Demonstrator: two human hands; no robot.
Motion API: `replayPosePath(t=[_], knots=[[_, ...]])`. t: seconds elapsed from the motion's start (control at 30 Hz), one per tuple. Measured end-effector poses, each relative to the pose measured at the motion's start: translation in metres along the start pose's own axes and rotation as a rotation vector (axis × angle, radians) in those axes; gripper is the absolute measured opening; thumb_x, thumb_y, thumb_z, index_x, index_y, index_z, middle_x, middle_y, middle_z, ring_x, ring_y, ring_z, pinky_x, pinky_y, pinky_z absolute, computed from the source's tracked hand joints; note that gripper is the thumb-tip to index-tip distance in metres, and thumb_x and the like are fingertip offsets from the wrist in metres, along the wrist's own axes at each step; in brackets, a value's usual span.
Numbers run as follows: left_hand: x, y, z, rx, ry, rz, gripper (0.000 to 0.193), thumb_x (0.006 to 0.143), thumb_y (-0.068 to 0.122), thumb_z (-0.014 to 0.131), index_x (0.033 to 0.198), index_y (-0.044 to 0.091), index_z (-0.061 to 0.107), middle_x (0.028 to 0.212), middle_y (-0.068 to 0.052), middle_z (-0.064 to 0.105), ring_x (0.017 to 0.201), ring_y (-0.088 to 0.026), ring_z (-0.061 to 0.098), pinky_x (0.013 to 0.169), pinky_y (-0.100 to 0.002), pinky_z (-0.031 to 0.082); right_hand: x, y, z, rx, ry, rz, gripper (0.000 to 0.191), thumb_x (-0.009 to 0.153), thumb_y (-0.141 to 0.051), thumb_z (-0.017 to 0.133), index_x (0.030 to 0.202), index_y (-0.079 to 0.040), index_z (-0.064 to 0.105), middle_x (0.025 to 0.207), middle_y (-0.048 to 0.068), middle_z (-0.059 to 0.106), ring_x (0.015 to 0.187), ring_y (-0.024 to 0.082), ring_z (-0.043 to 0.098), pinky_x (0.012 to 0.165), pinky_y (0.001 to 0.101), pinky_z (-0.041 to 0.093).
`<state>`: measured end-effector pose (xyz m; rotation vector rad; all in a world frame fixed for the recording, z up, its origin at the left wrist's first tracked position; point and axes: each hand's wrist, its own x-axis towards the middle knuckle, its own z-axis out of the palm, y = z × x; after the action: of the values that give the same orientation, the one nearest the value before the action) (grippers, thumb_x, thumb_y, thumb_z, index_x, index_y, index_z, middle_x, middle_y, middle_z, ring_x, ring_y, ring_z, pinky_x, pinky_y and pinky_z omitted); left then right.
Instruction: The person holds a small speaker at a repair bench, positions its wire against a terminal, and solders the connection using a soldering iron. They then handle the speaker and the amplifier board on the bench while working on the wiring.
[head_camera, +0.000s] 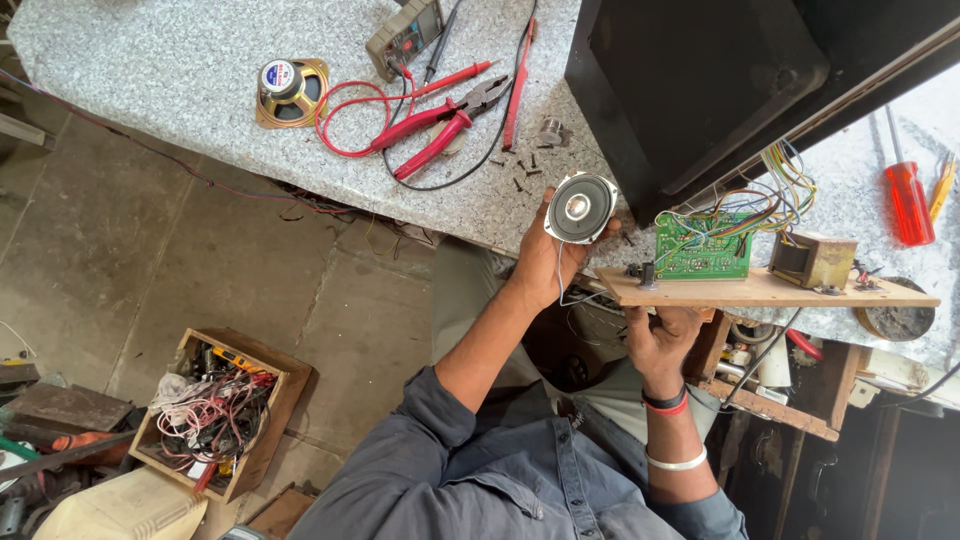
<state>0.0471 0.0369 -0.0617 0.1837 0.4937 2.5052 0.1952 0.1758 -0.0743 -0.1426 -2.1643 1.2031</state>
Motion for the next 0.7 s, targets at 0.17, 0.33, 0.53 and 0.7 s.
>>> replayPosePath(t=[0.17,0.33,0.53,0.7], knots=[[-0.0002,0.0001,0.0006,-0.003,0.005,0.003,0.057,0.116,0.050,0.037,0.136,0.001,0.056,0.125,-0.015,0.069,0.110,-0.029,0.069,0.104,-0.043,0.055,0.0021,-0.0038,0.0001,0.006,0.000,-0.012,0.031,0.101,-0.030,0.071,0.101,0.001,0.074,0.082,0.012,0.071,0.075,0.019,0.067,0.075,0.0317,0.049],[-0.0005,0.0006,0.0017,0.006,0.021,0.008,0.054,0.116,0.049,0.036,0.137,0.003,0.056,0.125,-0.014,0.068,0.110,-0.029,0.069,0.104,-0.044,0.055,0.0018,-0.0037,0.0001,-0.010,0.004,0.004,0.029,0.099,-0.029,0.072,0.098,0.000,0.075,0.078,0.011,0.070,0.070,0.019,0.065,0.070,0.0321,0.048],[-0.0026,-0.0005,0.0025,0.045,0.011,0.011,0.050,0.116,0.046,0.037,0.132,0.004,0.059,0.120,-0.014,0.070,0.108,-0.029,0.070,0.102,-0.045,0.056,-0.0009,-0.0011,-0.0030,0.001,-0.014,0.076,0.025,0.095,-0.025,0.071,0.088,-0.002,0.075,0.072,0.010,0.069,0.063,0.022,0.065,0.063,0.0327,0.047],[-0.0041,-0.0001,0.0055,0.068,0.028,0.010,0.052,0.116,0.046,0.037,0.130,0.003,0.061,0.118,-0.014,0.071,0.107,-0.030,0.069,0.102,-0.044,0.054,0.0008,-0.0017,-0.0056,-0.020,-0.008,-0.025,0.022,0.093,-0.024,0.074,0.090,-0.003,0.076,0.078,0.012,0.071,0.069,0.027,0.068,0.067,0.0341,0.049]])
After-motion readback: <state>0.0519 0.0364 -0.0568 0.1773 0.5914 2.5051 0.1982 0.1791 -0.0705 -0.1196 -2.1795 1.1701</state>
